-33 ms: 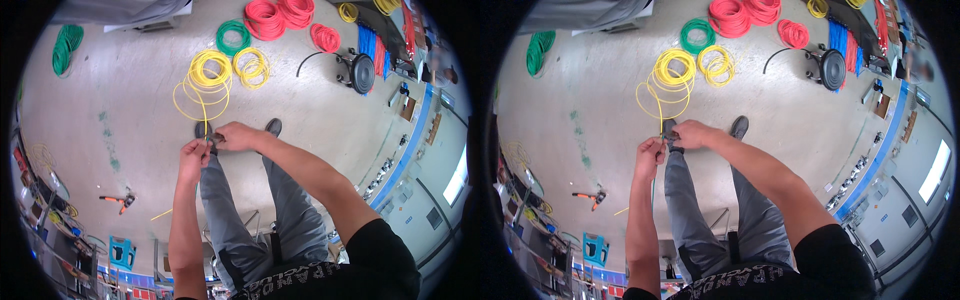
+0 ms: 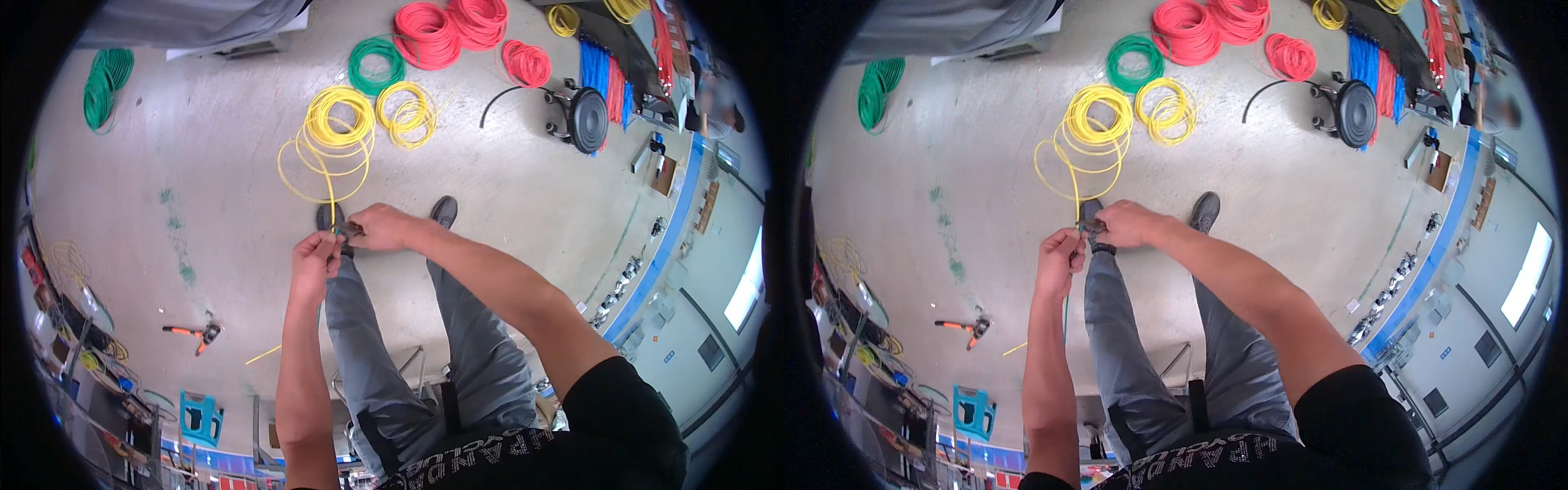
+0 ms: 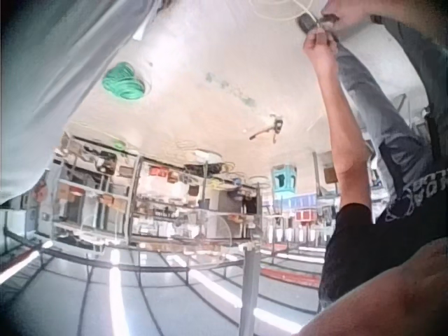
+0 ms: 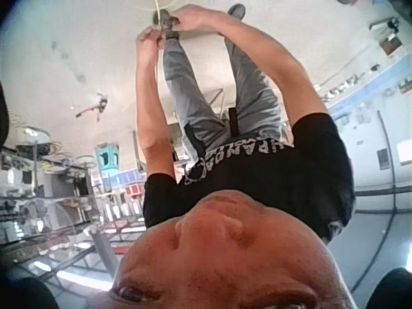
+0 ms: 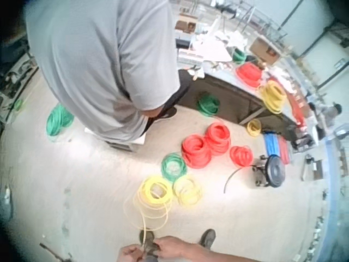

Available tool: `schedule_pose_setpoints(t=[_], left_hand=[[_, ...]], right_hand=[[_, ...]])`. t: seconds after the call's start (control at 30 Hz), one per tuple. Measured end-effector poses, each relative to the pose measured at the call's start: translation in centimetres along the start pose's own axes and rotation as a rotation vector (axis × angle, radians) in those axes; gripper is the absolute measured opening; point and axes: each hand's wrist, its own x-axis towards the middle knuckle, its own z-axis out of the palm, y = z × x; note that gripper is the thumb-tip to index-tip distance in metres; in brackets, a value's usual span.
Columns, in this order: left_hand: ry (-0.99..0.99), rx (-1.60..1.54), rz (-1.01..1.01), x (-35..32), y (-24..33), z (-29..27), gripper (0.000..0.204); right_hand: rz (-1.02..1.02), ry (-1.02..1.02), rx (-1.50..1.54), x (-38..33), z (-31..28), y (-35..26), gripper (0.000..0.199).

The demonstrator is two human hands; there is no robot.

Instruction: The person strips insulation from colored wires using pliers and inserts them into terminals on an electrical panel. The person repeatedly measures, cuts, and strips wires, then connects them to the panel while another person works nearby.

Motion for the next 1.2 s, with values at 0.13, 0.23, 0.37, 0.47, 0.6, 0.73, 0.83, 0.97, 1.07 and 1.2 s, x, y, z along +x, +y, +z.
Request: schedule_pose_setpoints(t=[0.13, 0.23, 0.37, 0.47, 0.6, 0.73, 0.83, 0.97, 1.07, 1.2], left_hand=[[-0.015, -0.019, -0.020, 0.3, 0.0, 0.0, 0.018], [0.014, -0.018, -0.021, -0.4, 0.8, 0.1, 0.018], [-0.021, -0.191, 0.021, -1.3, 2.7, 2.5, 0.019], [-0.171, -0.376, 0.076, -1.5, 4.9, 6.9, 0.020], [-0.208, -0.480, 0.020, 1.0, 7.2, 14.2, 0.018], [-0.164, -0.371, 0.017, 3.2, 8.8, 22.5, 0.017], [-0.145, -0.350, 0.022, 6.2, 8.4, 27.1, 0.019], [-0.139, -0.288, -0.022, 11.3, 6.5, 34.7, 0.022], [-0.100, -0.012, -0.097, 15.5, 5.4, 41.8, 0.029], [0.093, 1.068, 0.552, 27.2, 5.0, 44.0, 0.028]], right_hand=[[-0.045, 0.137, 0.032, 0.0, 0.6, 0.7, 0.028], [0.007, 0.259, 0.072, -1.1, 0.4, 1.2, 0.032], [0.084, 0.469, 0.597, -4.6, 1.6, 1.1, 0.035], [0.151, 0.290, 1.089, -10.6, 0.4, -4.1, 0.038], [0.102, 0.351, 1.179, -16.4, -0.5, -8.2, 0.025], [0.049, 0.449, 1.444, -18.9, -2.5, -4.8, 0.027], [0.091, 0.511, 1.334, -21.0, -5.8, 0.0, 0.030], [0.084, 0.599, 1.313, -25.8, -12.2, 6.5, 0.034], [0.226, 0.704, 1.380, -27.5, -12.9, 14.4, 0.030], [0.354, 0.913, 1.551, -28.1, -14.6, 23.3, 0.024]])
